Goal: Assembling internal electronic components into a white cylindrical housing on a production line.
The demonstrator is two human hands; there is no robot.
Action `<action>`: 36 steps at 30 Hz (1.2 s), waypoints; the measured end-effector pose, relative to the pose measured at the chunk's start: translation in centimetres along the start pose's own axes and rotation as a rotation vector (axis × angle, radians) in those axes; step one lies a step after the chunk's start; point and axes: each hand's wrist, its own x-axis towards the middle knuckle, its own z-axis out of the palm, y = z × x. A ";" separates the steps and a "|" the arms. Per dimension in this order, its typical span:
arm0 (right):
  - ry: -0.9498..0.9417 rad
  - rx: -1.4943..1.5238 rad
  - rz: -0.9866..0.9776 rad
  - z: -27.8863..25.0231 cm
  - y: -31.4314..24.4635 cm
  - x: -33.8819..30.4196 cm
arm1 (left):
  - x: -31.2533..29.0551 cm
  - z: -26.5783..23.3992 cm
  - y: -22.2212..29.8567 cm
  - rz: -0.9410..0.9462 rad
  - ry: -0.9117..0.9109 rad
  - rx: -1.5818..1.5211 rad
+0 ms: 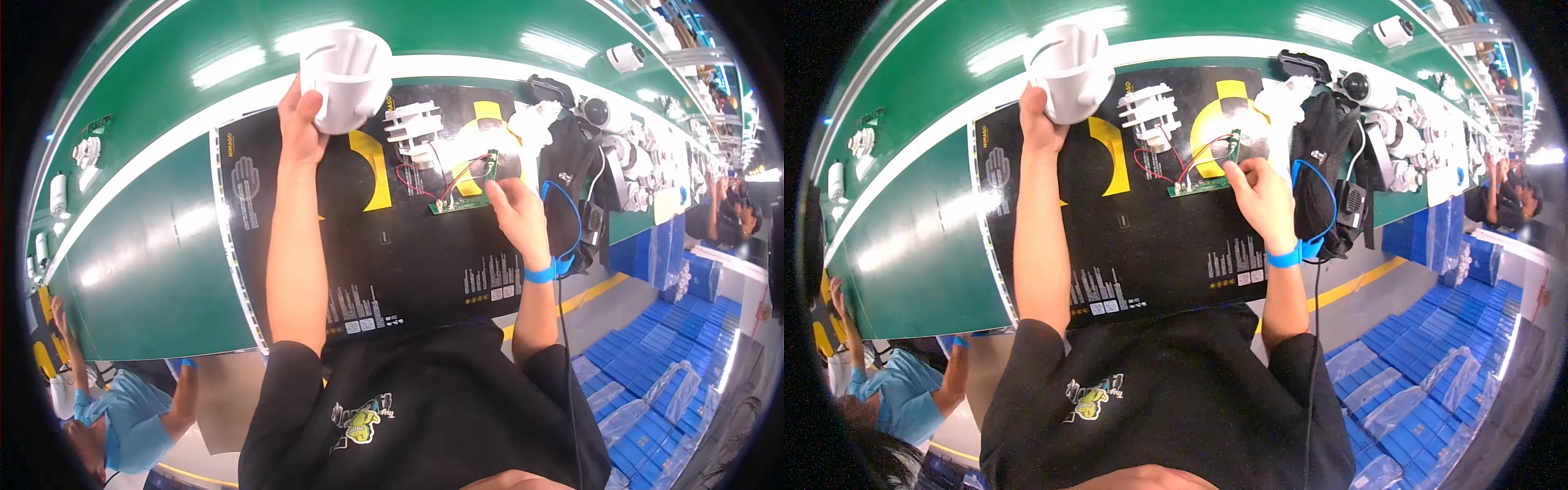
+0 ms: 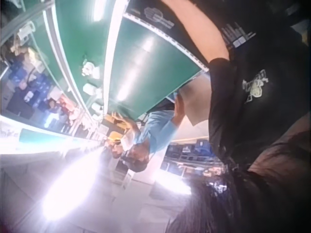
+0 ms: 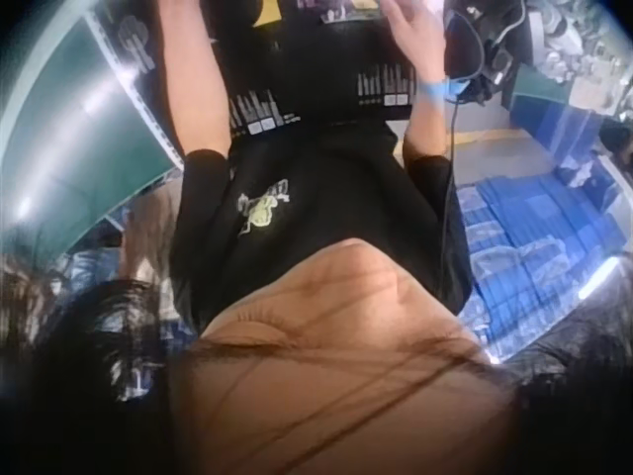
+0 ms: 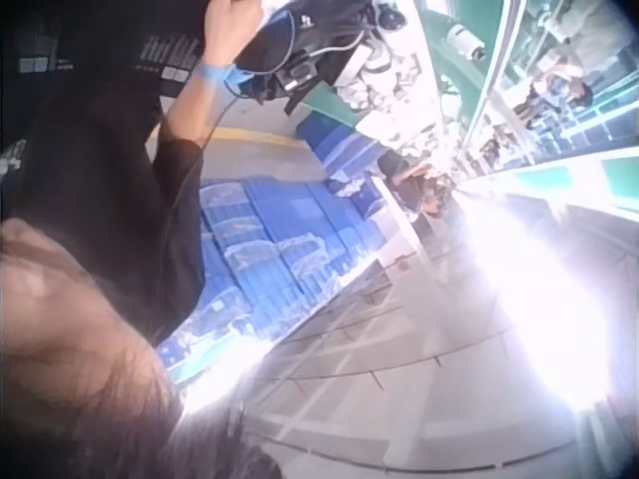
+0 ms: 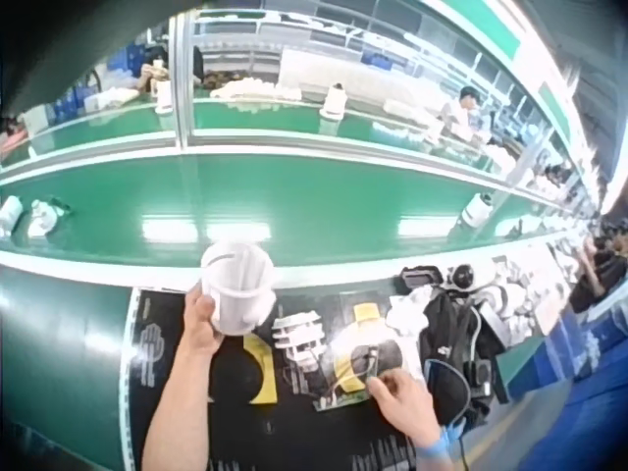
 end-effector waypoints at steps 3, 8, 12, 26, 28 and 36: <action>0.001 -0.416 -0.173 0.5 -0.7 1.1 | -0.6 -0.8 0.9 -0.098 -0.283 -0.135; -0.060 0.296 -0.054 -2.5 1.9 0.9 | -1.8 0.9 2.6 -0.106 -0.463 -0.240; -0.109 0.891 -0.123 -6.4 2.1 1.1 | -2.0 -2.3 1.2 -0.004 -0.480 -0.121; -0.017 0.488 -0.532 -3.0 -7.0 -3.8 | -2.3 0.5 3.1 -0.562 -0.533 0.127; 0.064 0.534 -0.467 -2.1 -6.4 -3.7 | -2.2 2.1 3.9 -0.417 -0.407 0.267; -0.075 0.602 -0.245 -0.6 -5.1 -2.9 | -4.0 3.9 1.7 0.366 -0.238 1.158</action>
